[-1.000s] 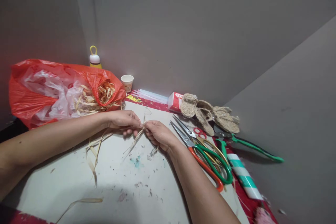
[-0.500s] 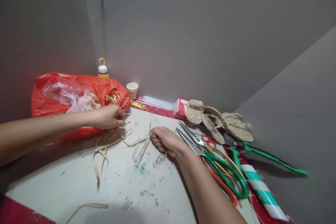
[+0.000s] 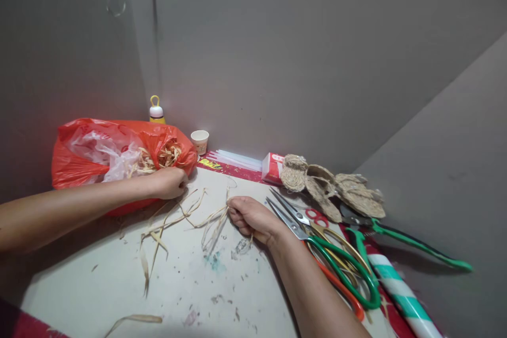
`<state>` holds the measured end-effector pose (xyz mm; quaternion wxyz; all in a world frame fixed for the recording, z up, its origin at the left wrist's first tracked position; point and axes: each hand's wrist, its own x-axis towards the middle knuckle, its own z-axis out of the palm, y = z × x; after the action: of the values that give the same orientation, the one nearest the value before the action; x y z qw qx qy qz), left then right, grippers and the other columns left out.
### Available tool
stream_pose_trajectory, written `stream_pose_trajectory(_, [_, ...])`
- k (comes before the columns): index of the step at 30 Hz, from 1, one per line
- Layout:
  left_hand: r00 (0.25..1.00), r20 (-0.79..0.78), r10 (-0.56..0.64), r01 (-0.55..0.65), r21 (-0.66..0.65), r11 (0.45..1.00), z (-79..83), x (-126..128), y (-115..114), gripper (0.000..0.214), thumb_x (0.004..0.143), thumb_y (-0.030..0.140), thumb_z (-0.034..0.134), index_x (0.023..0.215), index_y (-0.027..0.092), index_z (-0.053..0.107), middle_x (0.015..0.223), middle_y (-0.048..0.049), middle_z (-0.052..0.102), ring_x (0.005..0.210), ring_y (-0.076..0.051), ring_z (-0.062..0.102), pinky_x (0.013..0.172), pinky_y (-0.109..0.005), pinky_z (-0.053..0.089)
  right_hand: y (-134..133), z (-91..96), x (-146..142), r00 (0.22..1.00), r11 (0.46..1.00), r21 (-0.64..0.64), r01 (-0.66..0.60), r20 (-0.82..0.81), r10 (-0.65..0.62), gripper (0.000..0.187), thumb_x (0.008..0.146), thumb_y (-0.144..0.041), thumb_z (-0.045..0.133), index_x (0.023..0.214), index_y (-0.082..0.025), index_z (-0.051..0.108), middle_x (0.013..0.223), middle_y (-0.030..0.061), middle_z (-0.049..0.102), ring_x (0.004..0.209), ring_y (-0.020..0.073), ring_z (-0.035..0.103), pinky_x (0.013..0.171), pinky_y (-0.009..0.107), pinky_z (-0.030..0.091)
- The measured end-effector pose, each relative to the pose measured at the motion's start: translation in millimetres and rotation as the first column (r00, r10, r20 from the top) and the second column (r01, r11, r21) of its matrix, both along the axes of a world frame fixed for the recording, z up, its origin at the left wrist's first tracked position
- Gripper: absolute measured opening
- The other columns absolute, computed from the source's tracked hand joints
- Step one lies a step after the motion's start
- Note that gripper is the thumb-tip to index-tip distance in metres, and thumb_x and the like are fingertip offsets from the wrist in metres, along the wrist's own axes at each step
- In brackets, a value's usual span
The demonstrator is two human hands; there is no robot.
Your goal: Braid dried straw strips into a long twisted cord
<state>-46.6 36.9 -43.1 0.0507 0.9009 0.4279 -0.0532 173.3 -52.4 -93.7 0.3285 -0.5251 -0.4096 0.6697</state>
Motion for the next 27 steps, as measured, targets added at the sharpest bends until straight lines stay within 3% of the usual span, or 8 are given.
stream_pose_trajectory(3, [0.978, 0.207, -0.03, 0.044, -0.065, 0.997, 5.6, -5.6, 4.5, 0.01, 0.069, 0.015, 0.049, 0.066, 0.016, 0.058, 0.067, -0.0041, 0.063, 0.061, -0.014, 0.055, 0.054, -0.023, 0.036, 0.7, 0.2, 0.4, 1.0, 1.0, 0.001, -0.007, 0.0, 0.007, 0.028, 0.075, -0.029, 0.051, 0.058, -0.02, 0.03, 0.048, -0.0101, 0.023, 0.039, 0.0028, 0.01, 0.034, 0.016, 0.005])
stream_pose_trajectory(5, [0.927, 0.375, 0.007, 0.081, -0.218, 0.973, 10.5, -9.5, 6.9, 0.008, 0.071, 0.017, 0.048, 0.068, 0.016, 0.055, 0.066, -0.002, 0.063, 0.058, -0.012, 0.052, 0.054, -0.021, 0.036, 0.6, 1.2, 0.1, 1.0, 1.0, 0.0, -0.007, 0.003, 0.007, 0.028, 0.075, -0.029, 0.051, 0.058, -0.02, 0.031, 0.048, -0.01, 0.023, 0.04, 0.003, 0.01, 0.034, 0.016, 0.005])
stream_pose_trajectory(8, [0.824, 0.54, 0.173, 0.16, -0.514, 0.843, 15.0, -13.5, 9.9, 0.007, 0.073, 0.022, 0.05, 0.075, 0.016, 0.052, 0.069, -0.0006, 0.064, 0.05, -0.008, 0.047, 0.05, -0.02, 0.034, 0.1, 2.9, -0.7, 1.0, 1.0, -0.004, -0.004, 0.003, 0.004, 0.028, 0.075, -0.029, 0.05, 0.057, -0.02, 0.03, 0.047, -0.0099, 0.024, 0.04, 0.0031, 0.01, 0.034, 0.016, 0.006])
stream_pose_trajectory(11, [0.749, 0.584, 0.313, 0.232, -0.674, 0.702, 13.0, -14.2, 12.2, 0.016, 0.069, 0.025, 0.057, 0.082, 0.015, 0.055, 0.07, -0.0009, 0.065, 0.048, -0.006, 0.046, 0.05, -0.019, 0.034, -0.7, 4.1, -1.6, 1.0, 1.0, -0.007, 0.0, -0.002, 0.0, 0.028, 0.075, -0.029, 0.049, 0.057, -0.02, 0.03, 0.046, -0.0099, 0.024, 0.039, 0.0031, 0.01, 0.034, 0.016, 0.006])
stream_pose_trajectory(13, [0.712, 0.597, 0.371, 0.248, -0.708, 0.662, 10.3, -13.1, 12.0, 0.02, 0.067, 0.026, 0.062, 0.081, 0.014, 0.057, 0.068, -0.0013, 0.064, 0.049, -0.006, 0.047, 0.051, -0.019, 0.034, -1.1, 4.7, -2.0, 1.0, 1.0, -0.007, 0.005, 0.001, -0.005, 0.028, 0.075, -0.029, 0.05, 0.057, -0.02, 0.03, 0.047, -0.01, 0.024, 0.039, 0.0029, 0.011, 0.034, 0.015, 0.006])
stream_pose_trajectory(17, [0.66, 0.617, 0.429, 0.265, -0.726, 0.635, 10.0, -9.4, 5.8, 0.016, 0.064, 0.026, 0.064, 0.072, 0.014, 0.058, 0.062, -0.0001, 0.062, 0.05, -0.006, 0.046, 0.051, -0.019, 0.033, -1.1, 4.7, -2.0, 1.0, 1.0, -0.006, 0.013, 0.011, -0.013, 0.028, 0.074, -0.029, 0.052, 0.058, -0.02, 0.03, 0.047, -0.0101, 0.024, 0.039, 0.0028, 0.011, 0.034, 0.015, 0.006])
stream_pose_trajectory(24, [0.644, 0.669, 0.371, 0.342, -0.685, 0.643, 14.1, -6.0, -2.1, 0.025, 0.07, 0.029, 0.062, 0.056, 0.015, 0.048, 0.046, 0.0052, 0.046, 0.043, -0.004, 0.037, 0.048, -0.019, 0.029, 0.5, 0.8, -0.4, 1.0, 1.0, -0.001, -0.004, 0.005, 0.004, 0.026, 0.074, -0.027, 0.049, 0.057, -0.02, 0.031, 0.047, -0.0098, 0.024, 0.039, 0.0029, 0.01, 0.034, 0.016, 0.005])
stream_pose_trajectory(27, [0.616, 0.667, 0.418, 0.36, -0.711, 0.604, 14.3, -5.2, -2.2, 0.019, 0.072, 0.027, 0.061, 0.062, 0.014, 0.051, 0.048, 0.0038, 0.05, 0.043, -0.005, 0.04, 0.048, -0.02, 0.031, 0.3, 1.0, -0.7, 1.0, 1.0, 0.001, 0.0, 0.008, 0.0, 0.026, 0.073, -0.026, 0.049, 0.056, -0.02, 0.03, 0.047, -0.0098, 0.023, 0.039, 0.0027, 0.011, 0.035, 0.016, 0.005])
